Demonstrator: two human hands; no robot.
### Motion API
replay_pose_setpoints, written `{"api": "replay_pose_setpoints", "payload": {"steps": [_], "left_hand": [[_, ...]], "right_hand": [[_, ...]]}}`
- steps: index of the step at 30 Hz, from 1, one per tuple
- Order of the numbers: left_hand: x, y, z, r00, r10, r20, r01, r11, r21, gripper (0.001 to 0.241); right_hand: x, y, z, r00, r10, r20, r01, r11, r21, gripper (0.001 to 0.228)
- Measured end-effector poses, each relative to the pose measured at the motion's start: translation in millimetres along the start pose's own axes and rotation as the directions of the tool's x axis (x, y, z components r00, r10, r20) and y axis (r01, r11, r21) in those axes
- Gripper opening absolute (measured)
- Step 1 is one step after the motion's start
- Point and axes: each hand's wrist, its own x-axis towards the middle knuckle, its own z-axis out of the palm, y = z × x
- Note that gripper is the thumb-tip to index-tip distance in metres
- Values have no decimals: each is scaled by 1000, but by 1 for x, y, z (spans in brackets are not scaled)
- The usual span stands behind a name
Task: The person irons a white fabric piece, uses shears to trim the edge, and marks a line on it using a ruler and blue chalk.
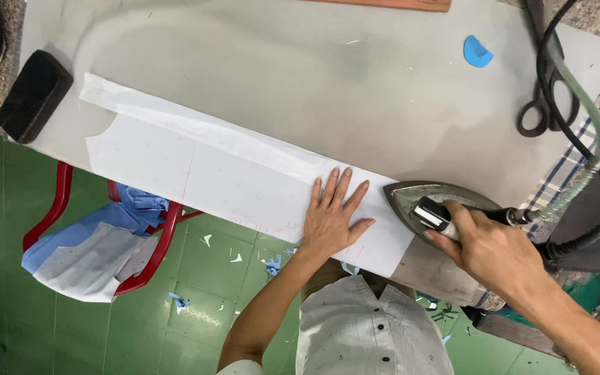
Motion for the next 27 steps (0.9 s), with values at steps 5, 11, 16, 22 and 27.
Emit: {"api": "replay_pose_setpoints", "payload": {"steps": [5, 11, 16, 22, 27], "left_hand": [[-1, 0, 1, 999, -16, 52, 17, 999, -30, 74], [-3, -25, -1, 999, -53, 6, 53, 997, -49, 72], [-8, -94, -15, 976, -207, 69, 206, 978, 24, 76], [-14, -133, -26, 978, -208, -34, 207, 978, -9, 72], [-11, -136, -26, 978, -192, -76, 191, 981, -14, 72]], "right_hand": [[8, -4, 11, 999, -31, 33, 32, 999, -27, 70], [27, -15, 3, 989, -111, -97, 103, 991, -88, 63], [43, -27, -6, 987, -139, -80, 133, 988, -74, 64], [42, -26, -4, 980, -169, -109, 155, 979, -130, 63], [44, -32, 0, 990, -118, -80, 106, 985, -138, 65]]}}
